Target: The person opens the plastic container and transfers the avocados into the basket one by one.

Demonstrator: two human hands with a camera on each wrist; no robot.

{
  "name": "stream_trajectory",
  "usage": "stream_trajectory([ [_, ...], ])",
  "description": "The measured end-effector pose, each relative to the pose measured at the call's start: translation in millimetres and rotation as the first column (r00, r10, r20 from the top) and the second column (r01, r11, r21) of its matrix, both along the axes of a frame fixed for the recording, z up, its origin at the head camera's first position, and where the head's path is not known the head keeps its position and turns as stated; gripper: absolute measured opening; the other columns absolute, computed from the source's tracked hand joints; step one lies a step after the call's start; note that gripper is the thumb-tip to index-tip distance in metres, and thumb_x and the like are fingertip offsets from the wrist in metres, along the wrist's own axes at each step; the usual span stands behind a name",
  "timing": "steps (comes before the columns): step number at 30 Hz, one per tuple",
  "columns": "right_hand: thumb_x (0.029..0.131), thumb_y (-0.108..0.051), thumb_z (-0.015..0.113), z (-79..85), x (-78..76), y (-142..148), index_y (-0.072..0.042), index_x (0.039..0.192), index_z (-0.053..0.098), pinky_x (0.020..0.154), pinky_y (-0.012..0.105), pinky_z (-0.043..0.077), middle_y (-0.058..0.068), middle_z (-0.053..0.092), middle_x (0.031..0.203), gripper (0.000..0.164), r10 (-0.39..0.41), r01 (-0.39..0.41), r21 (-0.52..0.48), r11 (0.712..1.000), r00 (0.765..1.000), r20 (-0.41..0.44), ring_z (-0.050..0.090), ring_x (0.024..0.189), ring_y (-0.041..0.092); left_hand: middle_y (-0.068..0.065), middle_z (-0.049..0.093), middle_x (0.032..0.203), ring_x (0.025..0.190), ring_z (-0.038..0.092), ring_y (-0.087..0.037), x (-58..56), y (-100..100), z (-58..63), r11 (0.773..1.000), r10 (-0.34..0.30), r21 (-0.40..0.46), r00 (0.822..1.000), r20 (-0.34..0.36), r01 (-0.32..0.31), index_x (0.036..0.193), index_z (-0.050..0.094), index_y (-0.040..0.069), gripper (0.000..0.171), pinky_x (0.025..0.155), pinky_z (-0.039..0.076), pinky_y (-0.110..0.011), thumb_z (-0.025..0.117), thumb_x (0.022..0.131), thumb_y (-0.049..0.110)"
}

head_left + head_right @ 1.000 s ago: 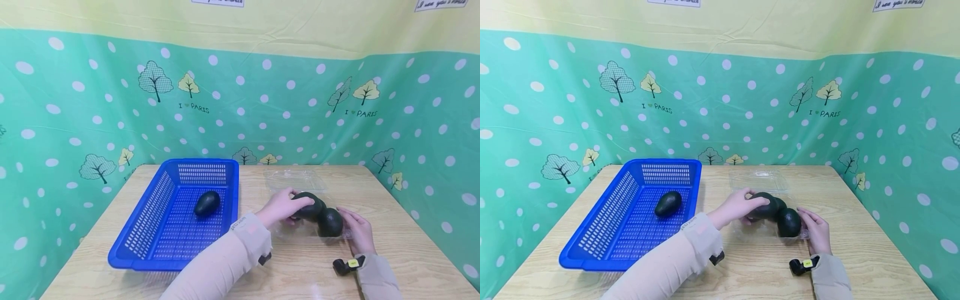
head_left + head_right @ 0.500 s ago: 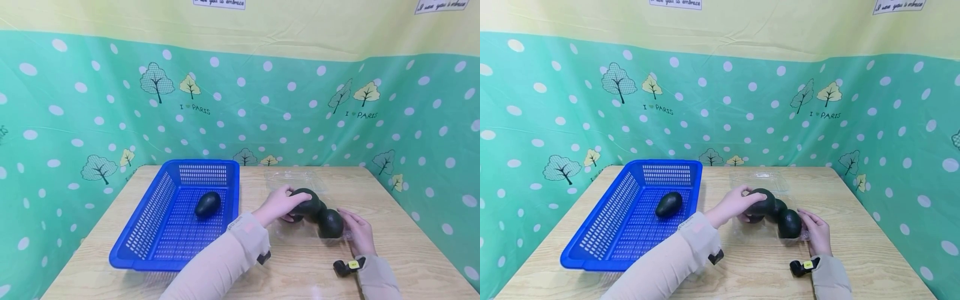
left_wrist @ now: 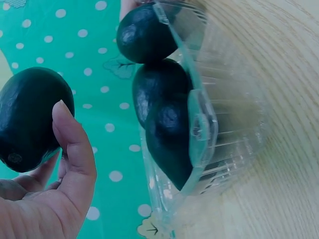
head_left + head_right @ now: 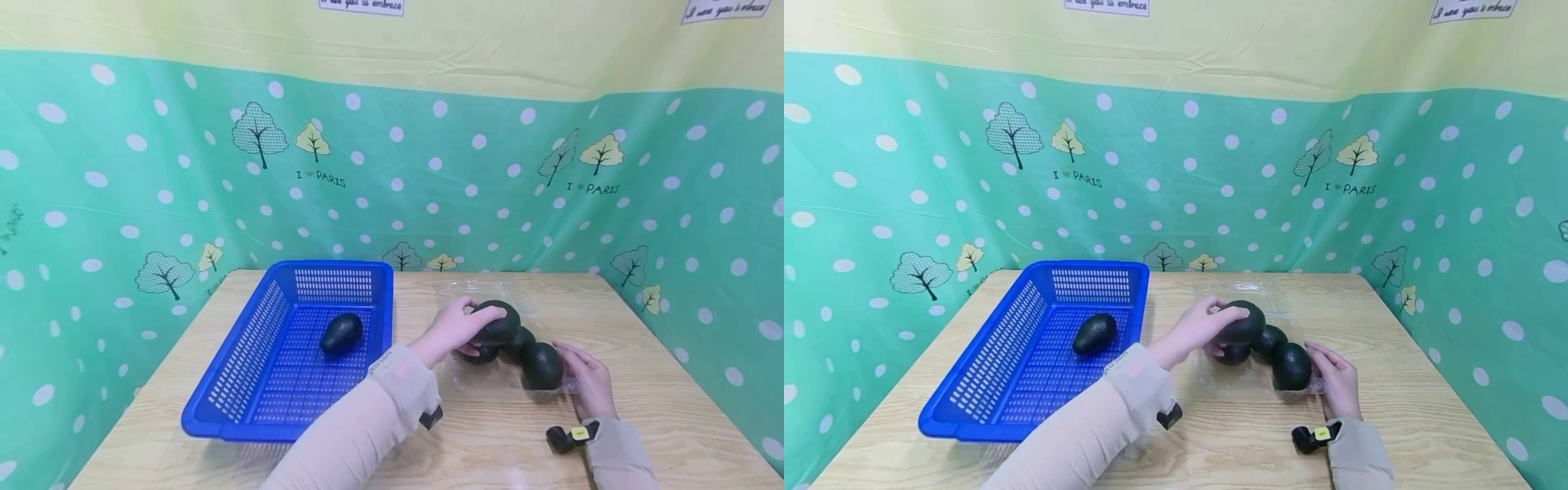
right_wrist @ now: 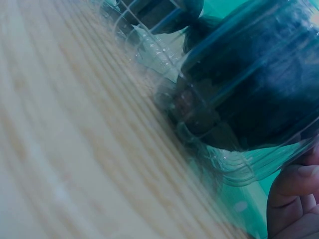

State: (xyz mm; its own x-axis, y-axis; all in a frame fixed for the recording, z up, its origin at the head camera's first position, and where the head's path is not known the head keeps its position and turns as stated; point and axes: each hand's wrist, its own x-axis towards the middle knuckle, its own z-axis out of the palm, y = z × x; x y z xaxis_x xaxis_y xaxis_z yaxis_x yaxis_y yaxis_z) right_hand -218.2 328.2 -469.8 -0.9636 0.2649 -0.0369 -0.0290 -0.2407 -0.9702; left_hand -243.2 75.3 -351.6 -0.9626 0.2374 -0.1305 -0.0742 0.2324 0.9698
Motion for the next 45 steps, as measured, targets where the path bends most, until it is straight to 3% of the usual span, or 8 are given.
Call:
stream_trajectory([
  [6,0.096,-0.02,0.065,1.9,0.6,-0.7,-0.029,0.096,0.079,0.061,0.014,0.049,-0.019,0.074,0.091,0.016,-0.002,0.002,0.009,1.0,1.0,0.01,0.066,0.076,-0.003,-0.007,0.064,0.091,0.077,0.073,-0.037,-3.0,-3.3,4.7,0.998,0.006,0.065,1.0,0.009,-0.006,0.106,0.058,0.015,0.045,0.061,0.061,-0.042,0.074,0.081,0.049],
  [11,0.096,-0.021,0.066,1.9,0.3,0.1,-0.028,0.097,0.078,0.059,0.014,0.049,-0.019,0.074,0.091,0.014,0.002,-0.002,0.01,1.0,1.0,0.014,0.066,0.077,-0.002,-0.007,0.065,0.09,0.072,0.072,-0.037,-4.0,-6.8,9.7,0.997,0.011,0.073,1.0,0.012,-0.012,0.106,0.058,0.015,0.046,0.063,0.061,-0.043,0.074,0.08,0.05],
  [17,0.096,-0.021,0.066,1.7,-0.1,0.8,-0.027,0.099,0.078,0.064,0.014,0.051,-0.019,0.074,0.093,0.014,0.003,-0.003,0.01,1.0,1.0,0.019,0.067,0.08,-0.002,-0.008,0.065,0.097,0.075,0.072,-0.032,-4.9,-10.6,16.2,0.996,0.029,0.083,0.999,0.02,-0.03,0.11,0.059,0.015,0.048,0.066,0.061,-0.044,0.074,0.081,0.049],
  [20,0.096,-0.021,0.066,1.7,-0.4,1.2,-0.028,0.099,0.078,0.064,0.014,0.051,-0.02,0.074,0.092,0.014,0.006,-0.006,0.009,1.0,1.0,0.024,0.067,0.081,-0.002,-0.009,0.065,0.098,0.077,0.072,-0.029,-5.8,-13.4,20.1,0.995,0.024,0.097,1.0,0.017,-0.026,0.112,0.059,0.014,0.048,0.061,0.061,-0.039,0.073,0.081,0.048],
  [29,0.096,-0.02,0.066,1.0,-0.5,1.0,-0.028,0.096,0.079,0.06,0.014,0.049,-0.018,0.074,0.091,0.015,0.01,-0.01,-0.004,1.0,1.0,0.014,0.067,0.078,-0.002,-0.01,0.066,0.098,0.066,0.063,-0.018,-9.8,-25.6,25.9,0.987,0.007,0.157,1.0,0.007,-0.008,0.11,0.06,0.013,0.045,0.055,0.059,-0.031,0.071,0.084,0.048],
  [37,0.096,-0.019,0.065,0.3,-0.2,1.3,-0.026,0.099,0.079,0.071,0.014,0.054,-0.018,0.074,0.093,0.015,0.019,-0.019,-0.009,1.0,1.0,-0.005,0.069,0.084,-0.002,-0.013,0.065,0.103,0.07,0.065,-0.019,-7.5,-32.7,36.8,0.984,0.003,0.178,1.0,-0.006,-0.002,0.113,0.058,0.012,0.046,0.058,0.06,-0.034,0.068,0.086,0.048],
  [45,0.096,-0.02,0.065,0.9,-0.2,1.5,-0.029,0.098,0.079,0.065,0.015,0.052,-0.019,0.074,0.091,0.017,0.02,-0.02,0.001,1.0,1.0,0.009,0.067,0.08,-0.002,-0.013,0.065,0.102,0.076,0.067,-0.022,-5.0,-37.9,47.4,0.976,0.005,0.216,1.0,-0.023,0.0,0.107,0.059,0.012,0.039,0.059,0.06,-0.036,0.069,0.086,0.045],
])
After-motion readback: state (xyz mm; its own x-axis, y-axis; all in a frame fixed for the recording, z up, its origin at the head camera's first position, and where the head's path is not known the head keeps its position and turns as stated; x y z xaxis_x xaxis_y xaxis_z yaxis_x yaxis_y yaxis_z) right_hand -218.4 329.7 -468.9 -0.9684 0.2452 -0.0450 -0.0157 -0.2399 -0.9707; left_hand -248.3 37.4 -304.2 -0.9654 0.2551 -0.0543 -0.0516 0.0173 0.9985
